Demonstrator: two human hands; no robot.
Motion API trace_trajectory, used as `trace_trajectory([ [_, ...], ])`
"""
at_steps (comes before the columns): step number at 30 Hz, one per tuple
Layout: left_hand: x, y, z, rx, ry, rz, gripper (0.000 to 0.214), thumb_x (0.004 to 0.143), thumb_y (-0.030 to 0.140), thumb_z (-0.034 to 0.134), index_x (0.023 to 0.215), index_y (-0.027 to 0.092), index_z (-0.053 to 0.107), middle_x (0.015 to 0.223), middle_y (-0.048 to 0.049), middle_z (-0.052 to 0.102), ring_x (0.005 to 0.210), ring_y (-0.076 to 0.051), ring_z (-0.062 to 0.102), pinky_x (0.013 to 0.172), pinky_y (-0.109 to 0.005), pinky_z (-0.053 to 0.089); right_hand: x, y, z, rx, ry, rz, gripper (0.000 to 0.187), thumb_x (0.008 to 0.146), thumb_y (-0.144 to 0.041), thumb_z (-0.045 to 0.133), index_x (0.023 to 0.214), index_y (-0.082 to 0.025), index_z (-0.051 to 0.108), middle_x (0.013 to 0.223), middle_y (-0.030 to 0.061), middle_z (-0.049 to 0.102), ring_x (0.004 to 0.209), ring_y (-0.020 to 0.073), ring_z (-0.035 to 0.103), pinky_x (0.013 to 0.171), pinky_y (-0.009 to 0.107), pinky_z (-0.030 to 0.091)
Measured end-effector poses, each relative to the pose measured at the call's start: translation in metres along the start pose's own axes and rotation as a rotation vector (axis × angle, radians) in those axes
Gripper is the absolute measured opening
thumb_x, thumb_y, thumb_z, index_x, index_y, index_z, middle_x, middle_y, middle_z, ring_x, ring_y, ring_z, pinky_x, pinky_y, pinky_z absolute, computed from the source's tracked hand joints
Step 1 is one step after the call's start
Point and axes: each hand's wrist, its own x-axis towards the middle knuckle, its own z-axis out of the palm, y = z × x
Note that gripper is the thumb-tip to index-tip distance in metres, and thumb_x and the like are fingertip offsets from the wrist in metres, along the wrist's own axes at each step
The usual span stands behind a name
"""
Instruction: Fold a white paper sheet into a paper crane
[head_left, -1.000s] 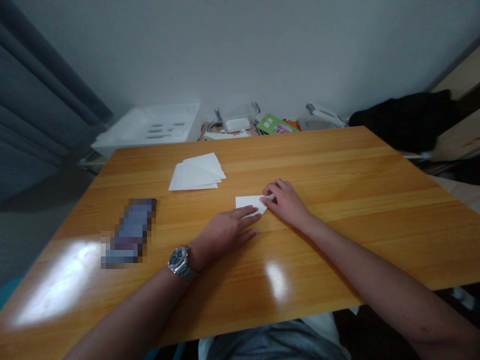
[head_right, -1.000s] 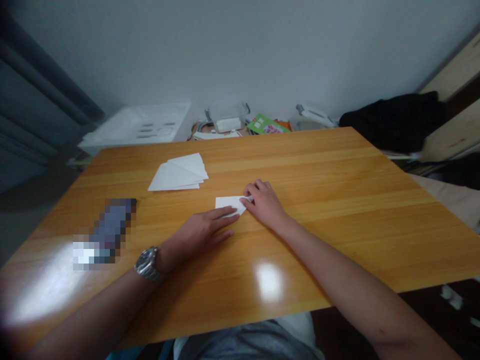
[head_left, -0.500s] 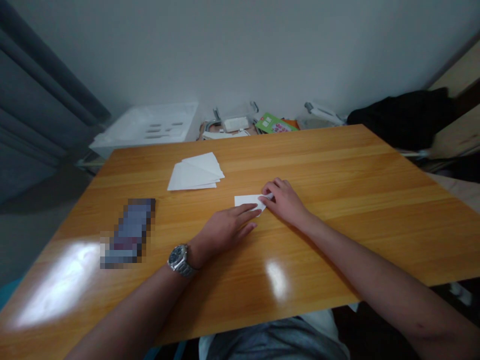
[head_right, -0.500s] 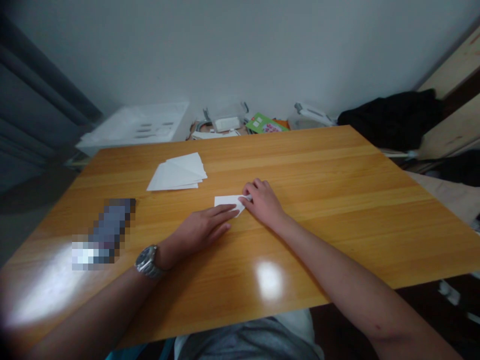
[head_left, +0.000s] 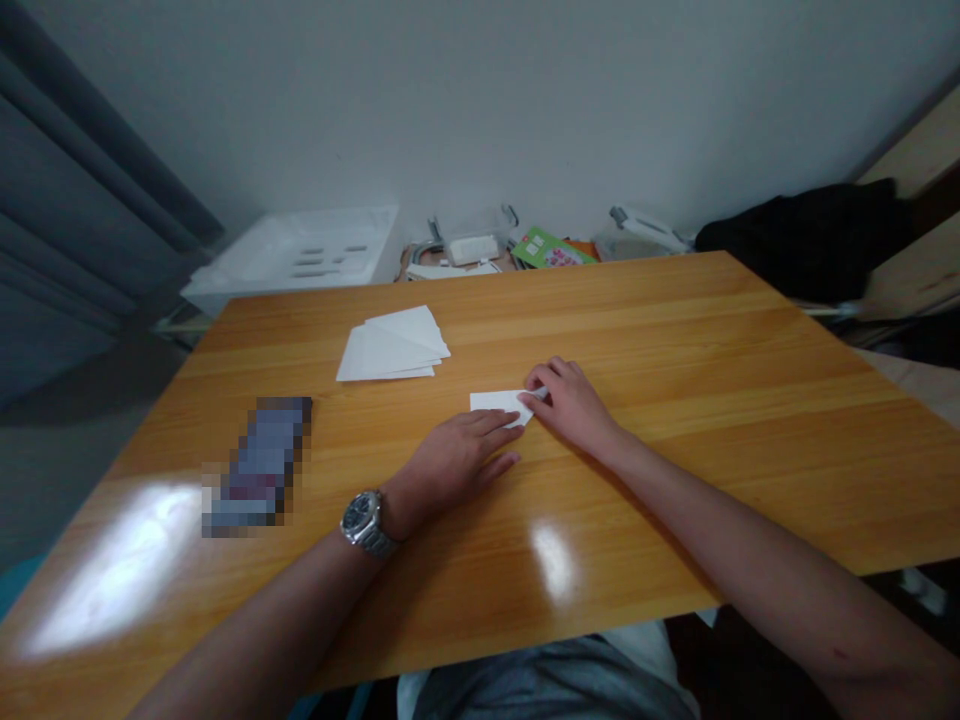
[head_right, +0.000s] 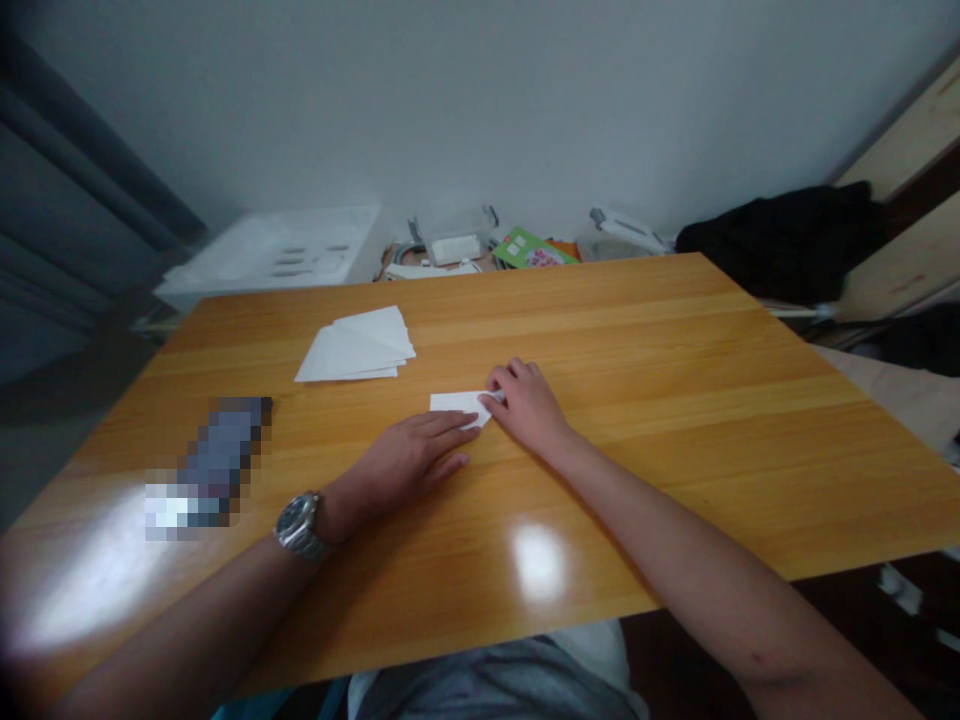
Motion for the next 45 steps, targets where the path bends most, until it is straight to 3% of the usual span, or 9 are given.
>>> trace_trajectory([
  [45, -0.0003, 0.0009, 0.0012, 0.072, -0.027, -0.019, 0.048, 0.104, 0.043, 0.046, 0.148, 0.021, 0.048, 0.150, -0.0087, 0.053, 0.133, -0.025, 0.055, 0.113, -0.042, 0.045, 0.0009, -0.0002, 0.0036, -0.060, 0.004, 0.027, 0.013, 0.092, -0.033, 0.068, 0.092, -0.022, 0.062, 0.097, 0.0063, 0.061, 0.090, 0.0247, 0.056, 0.082, 0.036, 0.042],
])
